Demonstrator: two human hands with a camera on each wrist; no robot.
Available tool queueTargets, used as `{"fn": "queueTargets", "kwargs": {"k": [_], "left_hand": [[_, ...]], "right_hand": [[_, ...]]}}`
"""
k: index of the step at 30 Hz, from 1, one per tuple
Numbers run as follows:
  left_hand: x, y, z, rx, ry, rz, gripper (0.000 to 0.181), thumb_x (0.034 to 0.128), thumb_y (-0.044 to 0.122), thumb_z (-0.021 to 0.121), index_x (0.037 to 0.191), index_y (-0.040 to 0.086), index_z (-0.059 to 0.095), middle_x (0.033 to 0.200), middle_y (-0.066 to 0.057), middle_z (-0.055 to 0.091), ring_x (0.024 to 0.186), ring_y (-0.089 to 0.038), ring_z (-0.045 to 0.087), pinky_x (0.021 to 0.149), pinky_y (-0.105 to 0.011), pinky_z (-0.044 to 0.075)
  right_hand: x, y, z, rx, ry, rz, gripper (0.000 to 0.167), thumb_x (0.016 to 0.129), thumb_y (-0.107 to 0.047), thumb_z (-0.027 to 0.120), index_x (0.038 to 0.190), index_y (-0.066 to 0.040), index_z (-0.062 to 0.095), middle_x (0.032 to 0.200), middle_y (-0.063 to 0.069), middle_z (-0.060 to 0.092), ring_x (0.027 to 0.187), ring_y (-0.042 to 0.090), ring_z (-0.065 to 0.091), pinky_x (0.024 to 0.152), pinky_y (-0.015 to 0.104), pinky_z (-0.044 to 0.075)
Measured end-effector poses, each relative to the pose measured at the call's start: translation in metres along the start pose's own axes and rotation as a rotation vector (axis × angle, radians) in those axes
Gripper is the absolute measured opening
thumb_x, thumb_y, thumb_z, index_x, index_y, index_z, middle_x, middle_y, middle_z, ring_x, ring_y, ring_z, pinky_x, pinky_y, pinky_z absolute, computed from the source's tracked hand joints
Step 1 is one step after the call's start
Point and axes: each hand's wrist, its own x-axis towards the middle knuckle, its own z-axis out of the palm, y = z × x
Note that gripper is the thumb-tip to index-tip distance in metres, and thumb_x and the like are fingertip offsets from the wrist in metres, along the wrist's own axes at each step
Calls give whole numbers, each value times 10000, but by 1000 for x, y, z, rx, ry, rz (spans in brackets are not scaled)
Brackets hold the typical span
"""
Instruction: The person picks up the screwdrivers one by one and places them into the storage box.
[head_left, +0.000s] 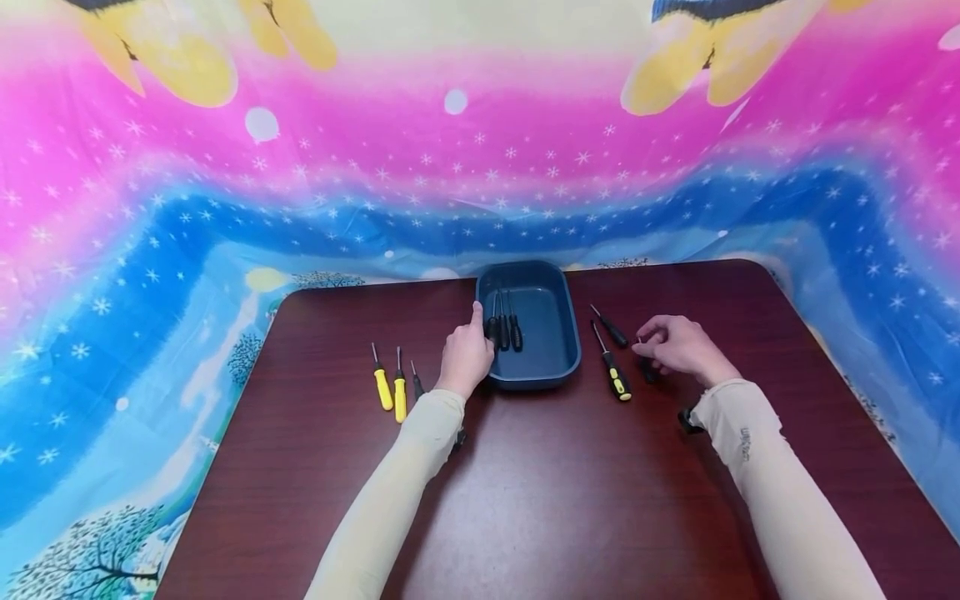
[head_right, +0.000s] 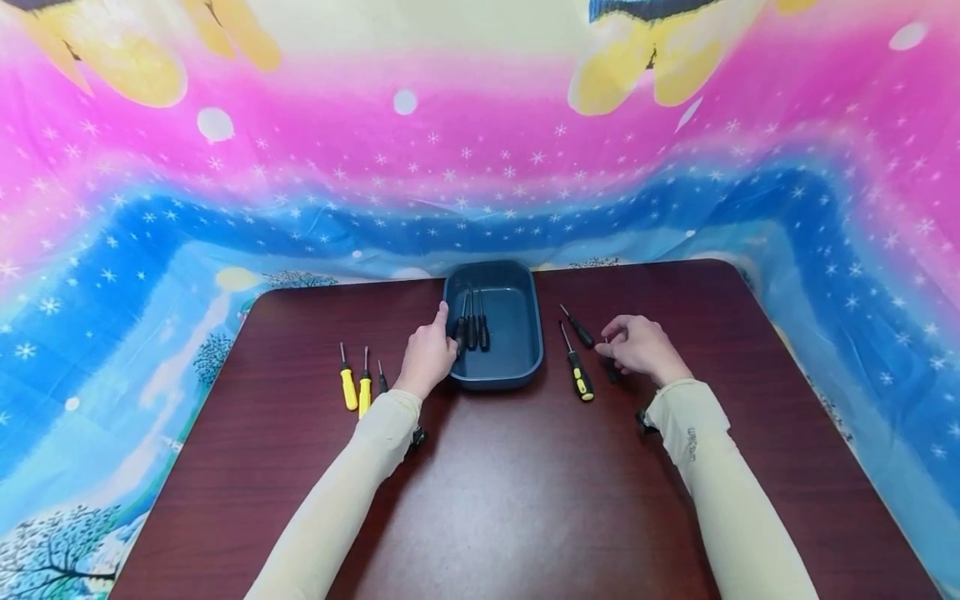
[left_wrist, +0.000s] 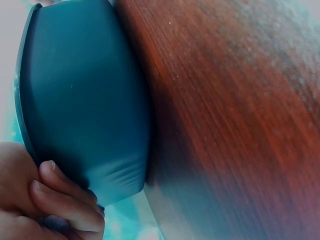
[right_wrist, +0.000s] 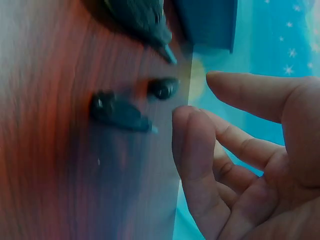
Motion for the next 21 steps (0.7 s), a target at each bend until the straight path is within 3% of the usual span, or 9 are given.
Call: {"fn": "queueTargets", "kwargs": {"k": [5, 13, 21], "left_hand": [[0, 0, 0, -8, -1, -4, 687, 1022, 127, 605, 1635, 70, 299, 585, -47, 534, 479, -205, 507, 467, -305, 403], [0, 1, -1, -12, -7, -8, 694, 1025, 131, 601, 1641, 80, 285, 589, -45, 535, 486, -208, 513, 475, -317, 419], [-1, 1, -1, 1, -7, -13, 694, 1023, 135, 602, 1640, 83, 289, 585, -43, 530, 484, -209, 507, 467, -317, 412]], "right_hand": [[-2, -7, 13, 4, -57, -15, 381, 980, -209, 707, 1257, 42, 630, 951, 199, 708, 733, 219, 677, 652, 356, 609], [2, -13, 31, -103, -99, -13, 443, 967, -299, 719, 1281, -7, 609, 897, 100, 668, 667, 202, 663, 641, 340, 569], [3, -18, 41, -86, -125, 1, 462, 924, -224, 776, 1276, 10, 591, 895, 108, 627, 705, 187, 649, 625, 335, 592]]}}
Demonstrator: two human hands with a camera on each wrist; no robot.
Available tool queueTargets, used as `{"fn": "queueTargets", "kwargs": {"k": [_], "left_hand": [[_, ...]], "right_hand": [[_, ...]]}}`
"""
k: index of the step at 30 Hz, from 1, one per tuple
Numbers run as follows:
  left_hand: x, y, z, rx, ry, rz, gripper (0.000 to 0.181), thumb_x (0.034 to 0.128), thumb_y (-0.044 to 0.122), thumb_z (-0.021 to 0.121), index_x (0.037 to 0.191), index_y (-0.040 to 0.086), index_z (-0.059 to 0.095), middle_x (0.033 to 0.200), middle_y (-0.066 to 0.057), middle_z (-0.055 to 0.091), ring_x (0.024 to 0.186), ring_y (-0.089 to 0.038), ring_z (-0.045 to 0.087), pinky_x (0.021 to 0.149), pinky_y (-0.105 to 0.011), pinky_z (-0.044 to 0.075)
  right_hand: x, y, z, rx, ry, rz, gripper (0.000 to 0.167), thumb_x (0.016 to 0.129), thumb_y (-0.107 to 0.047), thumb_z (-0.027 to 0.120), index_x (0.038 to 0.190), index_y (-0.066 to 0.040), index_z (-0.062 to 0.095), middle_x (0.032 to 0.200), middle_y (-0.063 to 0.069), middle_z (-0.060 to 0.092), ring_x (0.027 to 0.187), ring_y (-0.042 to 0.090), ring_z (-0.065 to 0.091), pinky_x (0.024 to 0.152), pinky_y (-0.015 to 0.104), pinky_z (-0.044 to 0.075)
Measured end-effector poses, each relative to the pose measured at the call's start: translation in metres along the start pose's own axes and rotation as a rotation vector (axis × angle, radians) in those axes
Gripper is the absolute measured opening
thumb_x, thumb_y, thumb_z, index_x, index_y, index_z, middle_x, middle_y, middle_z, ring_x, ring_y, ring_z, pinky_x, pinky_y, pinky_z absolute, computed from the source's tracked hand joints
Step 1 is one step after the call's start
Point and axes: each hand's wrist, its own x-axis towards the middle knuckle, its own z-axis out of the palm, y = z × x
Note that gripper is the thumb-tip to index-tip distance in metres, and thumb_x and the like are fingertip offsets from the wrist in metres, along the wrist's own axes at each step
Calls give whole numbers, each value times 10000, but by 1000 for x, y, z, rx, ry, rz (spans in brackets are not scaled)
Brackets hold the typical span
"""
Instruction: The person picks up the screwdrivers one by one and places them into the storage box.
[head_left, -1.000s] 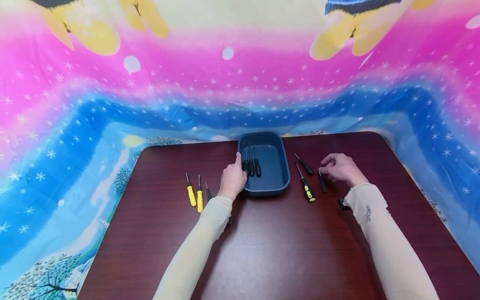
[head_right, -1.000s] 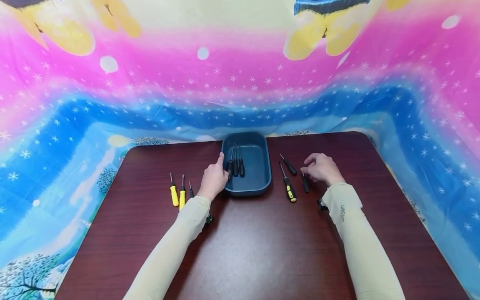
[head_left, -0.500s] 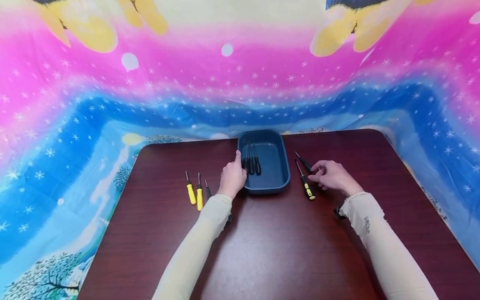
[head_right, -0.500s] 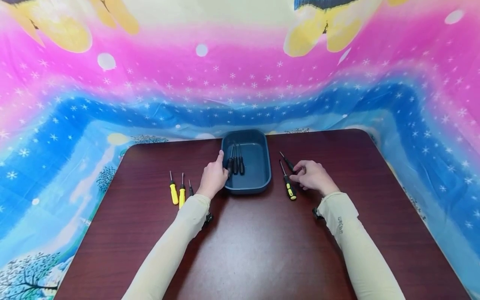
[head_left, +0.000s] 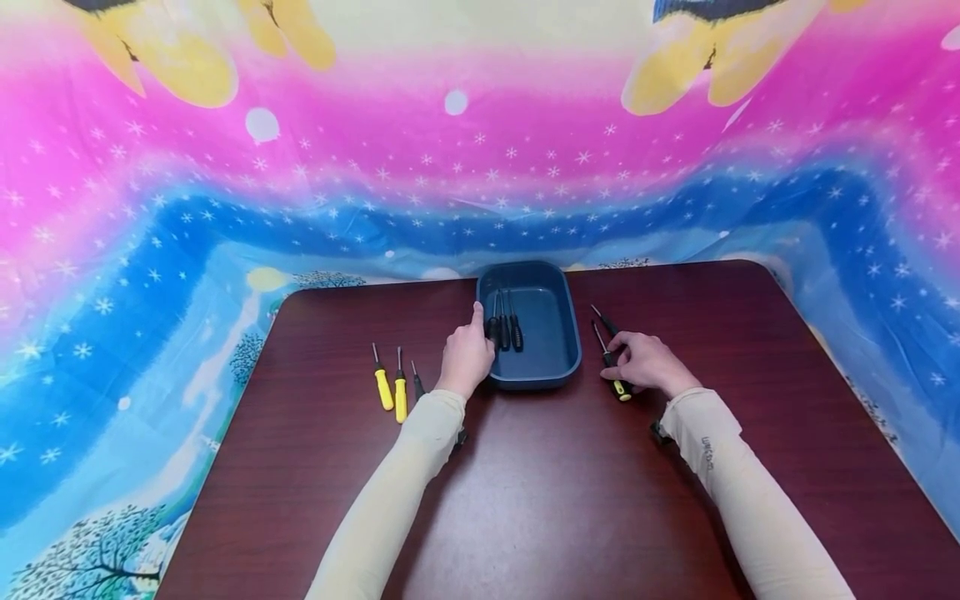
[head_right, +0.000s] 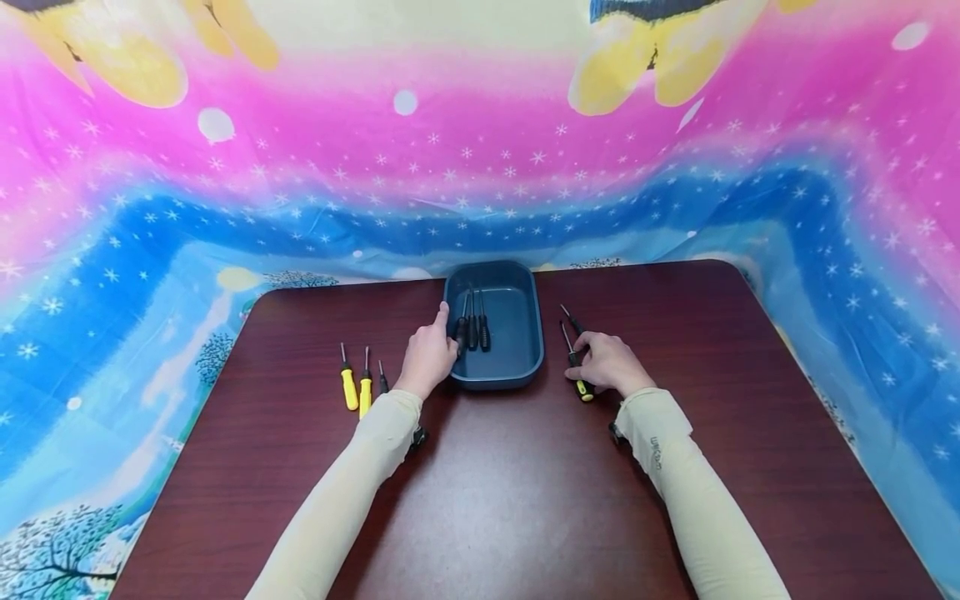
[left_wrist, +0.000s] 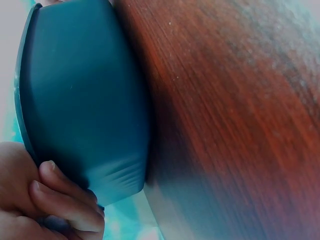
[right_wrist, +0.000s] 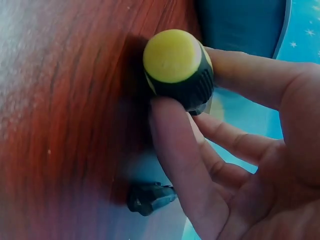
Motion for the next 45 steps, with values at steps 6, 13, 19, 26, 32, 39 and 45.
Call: {"fn": "queueTargets", "kwargs": {"k": [6, 13, 19, 26, 32, 39, 45], "left_hand": [[0, 0, 0, 0, 0, -5, 696, 1023, 132, 606, 1641, 86, 289, 577, -41, 527, 477, -206, 501, 456, -310, 398], [0, 0, 0, 2, 1, -1, 694, 1023, 136, 607, 1639, 82, 291, 581, -37, 529, 480, -199, 507, 460, -307, 410], [-1, 1, -1, 3, 4, 4, 698, 1021, 136, 612, 1638, 79, 291, 582, -40, 529, 481, -200, 505, 460, -308, 405], [-1, 1, -2, 0, 1, 2, 697, 1024, 136, 607, 1640, 82, 287, 576, -40, 522, 471, -203, 494, 450, -303, 386], [-1, 0, 0, 1, -7, 3, 692, 1025, 133, 601, 1640, 78, 287, 569, -35, 517, 464, -198, 486, 444, -294, 380], [0, 0, -2, -1, 11, 5, 693, 1020, 125, 609, 1637, 76, 296, 570, -44, 517, 464, -203, 486, 450, -300, 388], [-1, -1, 0, 1, -5, 11, 695, 1025, 128, 597, 1641, 76, 281, 567, -41, 522, 459, -197, 481, 446, -292, 371]], "right_hand": [[1, 0, 1, 31, -2, 8, 445, 919, -176, 775, 1274, 20, 592, 894, 128, 622, 699, 183, 658, 627, 348, 612], [2, 0, 2, 76, -3, 19, 456, 902, -140, 773, 1288, 21, 591, 933, 151, 635, 706, 193, 668, 620, 366, 618], [2, -2, -3, 143, 13, 9, 472, 912, -143, 769, 1315, 18, 582, 969, 147, 641, 748, 211, 668, 634, 380, 618], [-1, -12, -13, 248, 13, -33, 500, 935, -147, 750, 1362, 29, 557, 1001, 164, 639, 768, 228, 657, 688, 451, 631], [-1, -20, -24, 325, 22, -57, 524, 952, -160, 744, 1401, 12, 537, 1040, 175, 632, 785, 224, 672, 744, 498, 632], [3, -31, -28, 402, 35, -89, 540, 952, -185, 755, 1416, -11, 541, 1108, 204, 626, 821, 211, 694, 745, 482, 636], [9, -41, -29, 447, 20, -95, 555, 955, -197, 756, 1436, -32, 534, 1187, 226, 620, 808, 204, 684, 767, 505, 630]]}}
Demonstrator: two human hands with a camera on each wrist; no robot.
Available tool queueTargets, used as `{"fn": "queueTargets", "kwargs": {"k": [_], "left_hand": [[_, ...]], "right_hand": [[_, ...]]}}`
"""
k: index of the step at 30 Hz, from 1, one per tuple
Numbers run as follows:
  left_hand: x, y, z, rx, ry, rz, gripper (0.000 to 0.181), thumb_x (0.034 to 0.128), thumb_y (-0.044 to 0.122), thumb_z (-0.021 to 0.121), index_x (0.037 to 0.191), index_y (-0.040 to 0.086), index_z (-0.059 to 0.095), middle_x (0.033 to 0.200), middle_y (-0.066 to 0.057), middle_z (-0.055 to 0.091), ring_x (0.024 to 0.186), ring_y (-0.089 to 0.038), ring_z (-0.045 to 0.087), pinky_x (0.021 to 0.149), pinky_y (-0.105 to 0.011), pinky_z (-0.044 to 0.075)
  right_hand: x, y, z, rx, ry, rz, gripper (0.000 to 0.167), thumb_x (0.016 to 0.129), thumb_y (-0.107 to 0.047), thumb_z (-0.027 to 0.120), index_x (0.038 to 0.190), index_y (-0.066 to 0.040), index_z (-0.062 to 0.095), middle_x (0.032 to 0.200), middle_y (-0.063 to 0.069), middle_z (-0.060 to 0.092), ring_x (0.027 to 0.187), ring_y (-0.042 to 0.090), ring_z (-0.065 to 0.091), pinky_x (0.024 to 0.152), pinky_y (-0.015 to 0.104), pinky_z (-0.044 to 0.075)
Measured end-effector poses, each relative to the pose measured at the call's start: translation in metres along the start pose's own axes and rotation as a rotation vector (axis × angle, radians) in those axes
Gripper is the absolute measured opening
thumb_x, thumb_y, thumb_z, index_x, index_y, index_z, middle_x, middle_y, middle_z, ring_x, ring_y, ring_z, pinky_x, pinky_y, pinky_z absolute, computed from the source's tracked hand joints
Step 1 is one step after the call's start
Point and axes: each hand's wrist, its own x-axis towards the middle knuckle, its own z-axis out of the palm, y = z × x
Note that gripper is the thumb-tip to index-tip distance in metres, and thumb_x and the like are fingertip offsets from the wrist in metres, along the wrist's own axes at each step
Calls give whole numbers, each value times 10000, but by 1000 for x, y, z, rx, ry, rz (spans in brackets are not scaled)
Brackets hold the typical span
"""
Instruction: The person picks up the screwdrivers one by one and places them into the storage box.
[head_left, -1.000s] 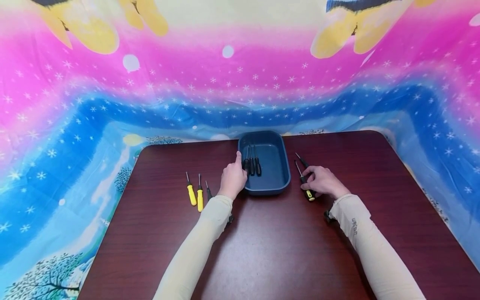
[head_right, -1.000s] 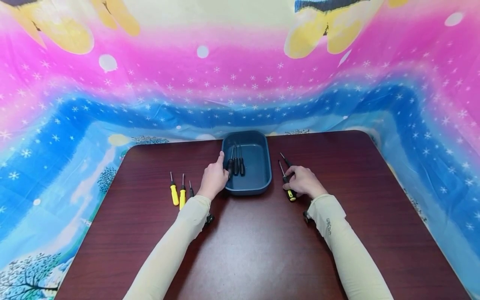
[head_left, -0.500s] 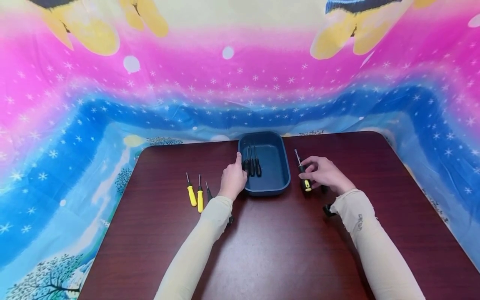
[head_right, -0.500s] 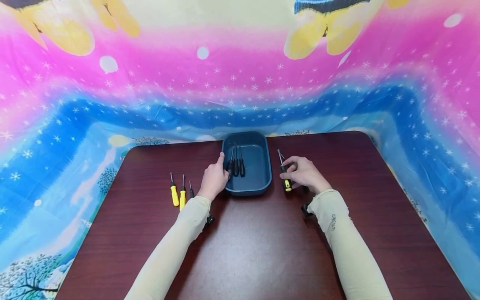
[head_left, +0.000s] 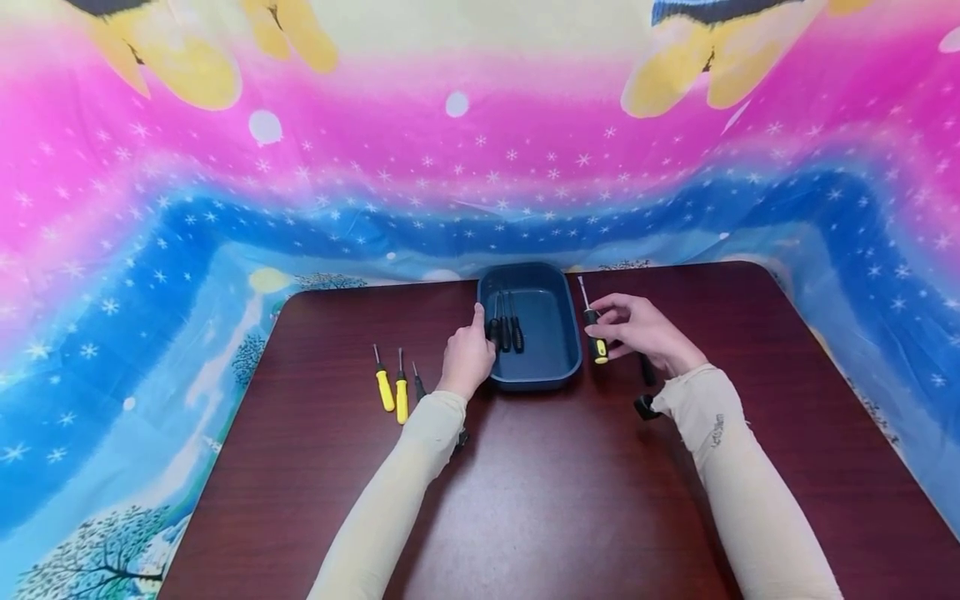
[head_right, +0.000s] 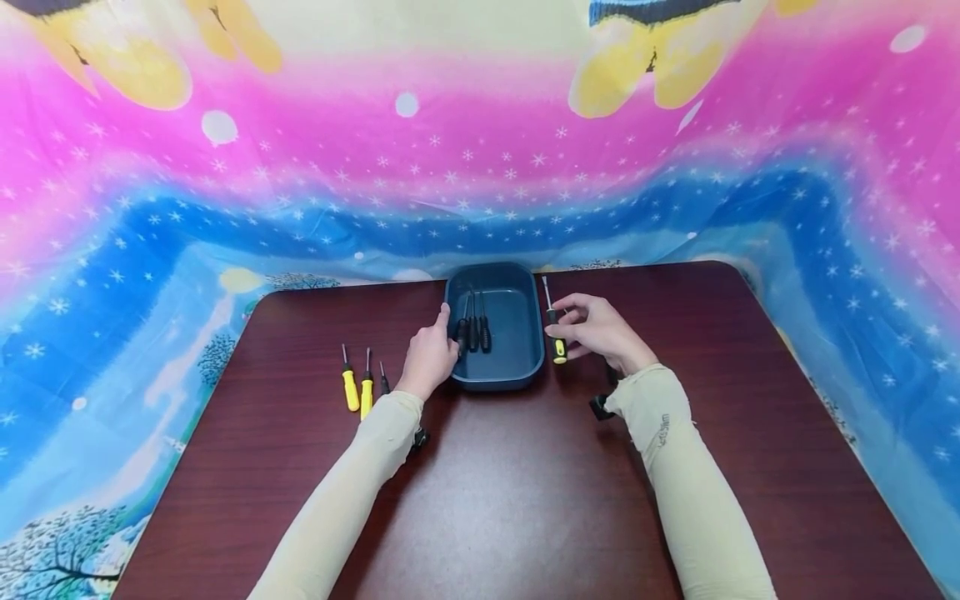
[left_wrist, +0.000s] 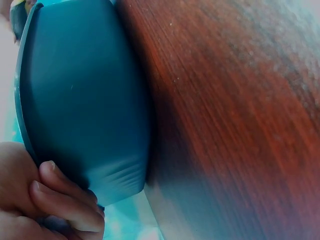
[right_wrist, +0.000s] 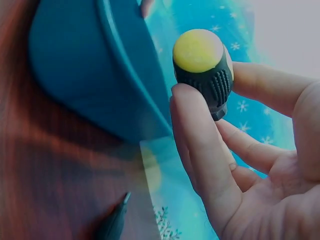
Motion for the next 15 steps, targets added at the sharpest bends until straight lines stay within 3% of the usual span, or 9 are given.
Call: {"fn": "queueTargets", "kwargs": {"k": [11, 15], "left_hand": [[1, 0, 2, 4, 6, 0, 692, 1023, 130, 599, 1639, 77, 288, 575, -39, 527, 476, -201, 500, 456, -307, 388], [1, 1, 2, 3, 9, -6, 694, 1025, 136, 601, 1641, 82, 284, 582, -39, 532, 485, -201, 509, 470, -310, 409]], "right_hand": [[25, -26, 10, 94, -33, -25, 562, 967, -163, 738, 1459, -9, 514, 1173, 191, 623, 884, 219, 704, 818, 525, 619], [34, -32, 17, 111, -35, -22, 557, 967, -161, 738, 1460, -21, 520, 1200, 190, 627, 863, 205, 671, 789, 467, 634]]}}
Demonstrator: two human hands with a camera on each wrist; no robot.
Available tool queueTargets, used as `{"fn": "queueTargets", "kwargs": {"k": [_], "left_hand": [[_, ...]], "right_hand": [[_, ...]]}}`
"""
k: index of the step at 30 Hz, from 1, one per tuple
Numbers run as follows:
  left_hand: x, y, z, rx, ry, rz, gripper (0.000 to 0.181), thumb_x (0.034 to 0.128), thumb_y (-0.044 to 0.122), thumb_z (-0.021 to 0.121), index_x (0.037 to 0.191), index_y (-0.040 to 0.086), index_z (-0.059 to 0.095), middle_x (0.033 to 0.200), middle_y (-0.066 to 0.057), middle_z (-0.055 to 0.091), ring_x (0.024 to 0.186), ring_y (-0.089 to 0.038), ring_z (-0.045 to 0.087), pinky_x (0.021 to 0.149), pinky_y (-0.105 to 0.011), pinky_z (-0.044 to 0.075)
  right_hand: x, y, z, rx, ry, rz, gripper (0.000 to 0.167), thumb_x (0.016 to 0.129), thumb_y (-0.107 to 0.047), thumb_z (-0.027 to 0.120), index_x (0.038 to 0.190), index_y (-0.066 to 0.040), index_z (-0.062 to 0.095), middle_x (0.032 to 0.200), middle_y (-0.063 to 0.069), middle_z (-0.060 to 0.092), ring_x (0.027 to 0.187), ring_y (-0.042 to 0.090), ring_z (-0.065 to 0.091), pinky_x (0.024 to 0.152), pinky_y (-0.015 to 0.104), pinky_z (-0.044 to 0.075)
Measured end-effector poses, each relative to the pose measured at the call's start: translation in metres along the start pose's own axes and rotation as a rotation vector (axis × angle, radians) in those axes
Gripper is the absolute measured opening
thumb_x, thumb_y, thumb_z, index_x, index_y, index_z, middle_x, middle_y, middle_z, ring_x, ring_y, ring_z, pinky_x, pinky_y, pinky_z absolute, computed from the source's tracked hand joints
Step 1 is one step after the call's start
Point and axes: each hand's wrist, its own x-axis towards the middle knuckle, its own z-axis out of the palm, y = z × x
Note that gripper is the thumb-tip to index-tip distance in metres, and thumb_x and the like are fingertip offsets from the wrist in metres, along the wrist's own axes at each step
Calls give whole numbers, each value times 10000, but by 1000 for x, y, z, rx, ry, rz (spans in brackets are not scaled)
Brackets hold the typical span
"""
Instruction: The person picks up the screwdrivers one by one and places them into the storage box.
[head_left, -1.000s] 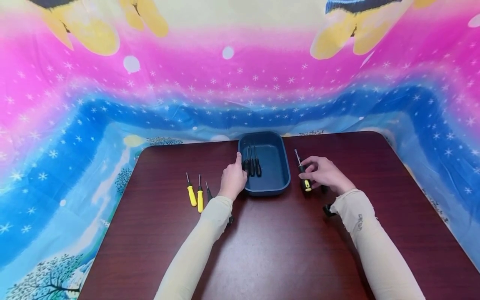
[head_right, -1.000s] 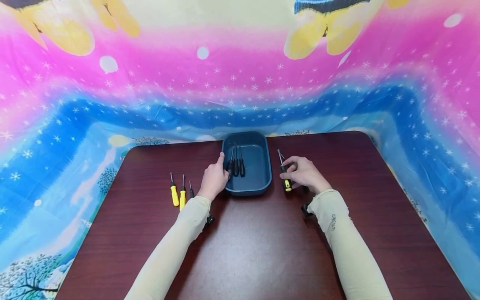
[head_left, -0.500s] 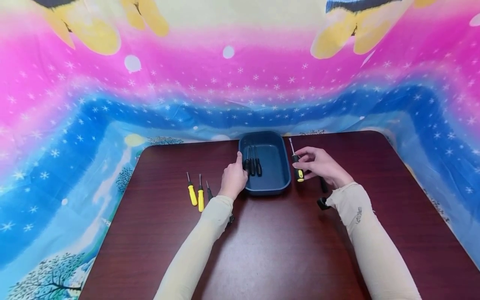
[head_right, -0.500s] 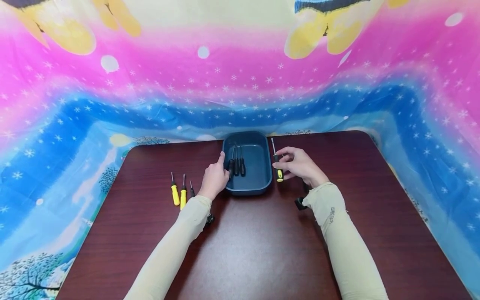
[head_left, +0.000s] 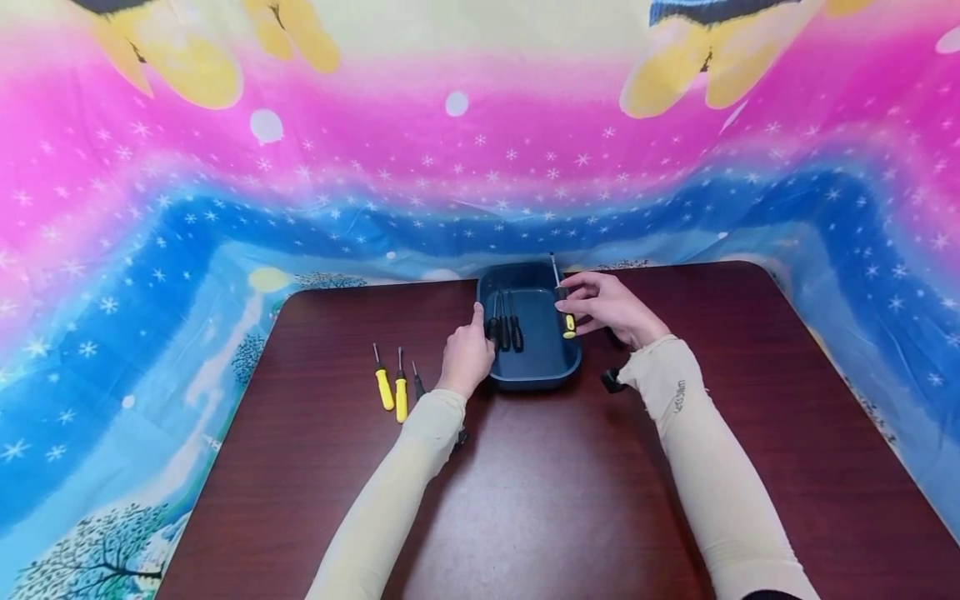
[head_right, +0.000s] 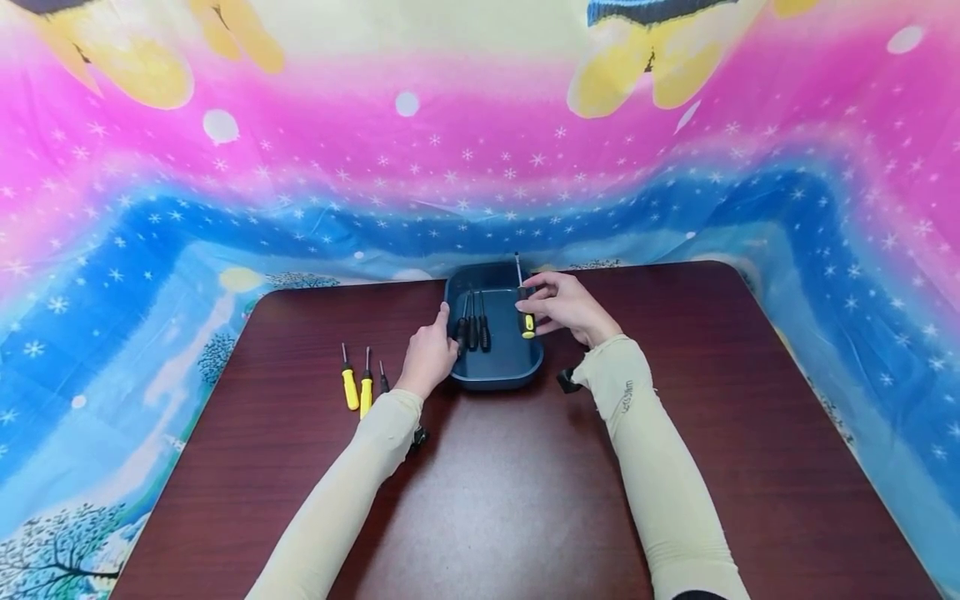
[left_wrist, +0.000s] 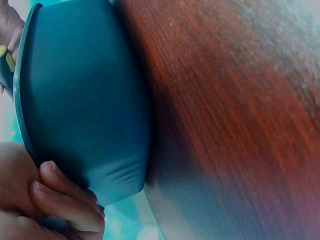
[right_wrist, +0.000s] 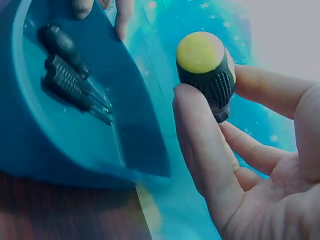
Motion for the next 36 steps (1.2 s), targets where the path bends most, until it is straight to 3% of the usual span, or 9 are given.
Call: {"fn": "queueTargets", "kwargs": {"k": [8, 12, 24, 36], "left_hand": [[-1, -1, -1, -5, 2, -3, 692, 1024, 131, 603, 1639, 79, 290, 575, -41, 528, 478, -198, 505, 466, -304, 407], [-2, -1, -1, -8, 5, -4, 694, 1022, 126, 607, 1638, 78, 292, 571, -42, 526, 469, -199, 503, 460, -302, 400], [1, 1, 0, -2, 9, -22, 687, 1025, 161, 627, 1632, 85, 313, 601, -38, 551, 514, -187, 551, 589, -352, 559], [1, 2, 1, 3, 12, -26, 689, 1023, 159, 627, 1633, 86, 313, 617, -42, 559, 542, -200, 574, 626, -382, 585]], "right_hand": [[18, -2, 15, 32, -16, 39, 552, 986, -176, 716, 1484, -70, 503, 1314, 222, 608, 1053, 325, 645, 839, 459, 627], [26, -4, 25, 46, -4, 50, 531, 985, -179, 717, 1468, -82, 519, 1333, 219, 617, 1071, 329, 649, 845, 460, 625], [52, 1, 39, 81, -27, 125, 540, 991, -163, 701, 1484, -70, 502, 1349, 208, 625, 1225, 393, 622, 909, 491, 602], [60, 3, 47, 9, -17, 173, 532, 1003, -120, 674, 1490, -33, 480, 1367, 214, 577, 1264, 386, 615, 876, 458, 616]]}}
